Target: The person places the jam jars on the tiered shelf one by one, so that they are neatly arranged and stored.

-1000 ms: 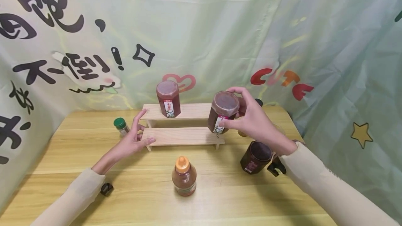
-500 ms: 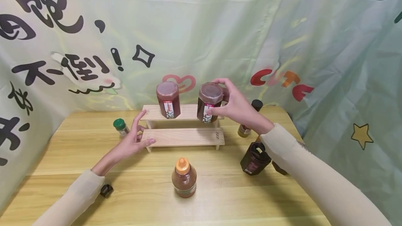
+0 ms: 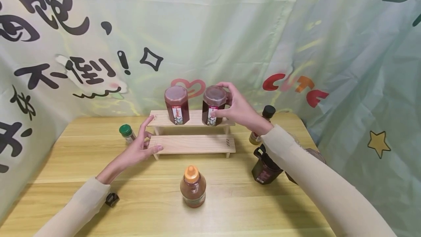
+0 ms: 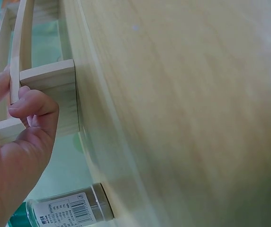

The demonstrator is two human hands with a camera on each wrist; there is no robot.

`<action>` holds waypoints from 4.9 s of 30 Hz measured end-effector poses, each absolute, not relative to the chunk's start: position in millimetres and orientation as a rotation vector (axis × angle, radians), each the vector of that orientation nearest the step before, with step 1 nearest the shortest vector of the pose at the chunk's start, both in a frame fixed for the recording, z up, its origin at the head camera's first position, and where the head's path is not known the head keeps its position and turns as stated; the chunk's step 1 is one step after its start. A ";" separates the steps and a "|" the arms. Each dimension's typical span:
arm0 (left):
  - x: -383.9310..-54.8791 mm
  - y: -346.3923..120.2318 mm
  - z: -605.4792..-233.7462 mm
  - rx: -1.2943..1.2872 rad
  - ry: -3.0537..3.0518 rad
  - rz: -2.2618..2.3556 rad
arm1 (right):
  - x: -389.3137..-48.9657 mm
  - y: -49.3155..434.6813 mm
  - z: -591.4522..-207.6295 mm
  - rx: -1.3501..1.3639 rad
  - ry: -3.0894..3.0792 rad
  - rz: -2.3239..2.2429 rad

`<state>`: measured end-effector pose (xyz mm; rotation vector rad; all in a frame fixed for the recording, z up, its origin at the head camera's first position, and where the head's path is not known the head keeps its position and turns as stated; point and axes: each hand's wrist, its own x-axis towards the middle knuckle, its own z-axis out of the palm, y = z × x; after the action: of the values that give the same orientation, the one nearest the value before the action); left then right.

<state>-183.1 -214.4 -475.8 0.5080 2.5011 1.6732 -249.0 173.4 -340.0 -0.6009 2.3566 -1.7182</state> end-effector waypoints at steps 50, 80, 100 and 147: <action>-182.2 -213.0 -478.4 0.508 2.442 1.730 | -225.6 171.9 -338.2 -0.410 2.440 -1.591; -182.3 -213.9 -478.4 0.490 2.511 1.662 | -119.1 250.7 -348.2 -0.322 2.645 -1.802; -181.5 -214.6 -477.3 0.531 2.447 1.729 | -68.8 279.8 -414.5 -0.201 2.746 -1.865; -176.9 -219.7 -464.9 0.525 2.672 1.410 | -73.6 273.8 -462.4 -0.252 2.897 -1.759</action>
<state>-176.9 -219.7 -464.9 0.5252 2.6717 1.4096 -73.6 273.8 -462.4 -0.2517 2.8967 -1.7591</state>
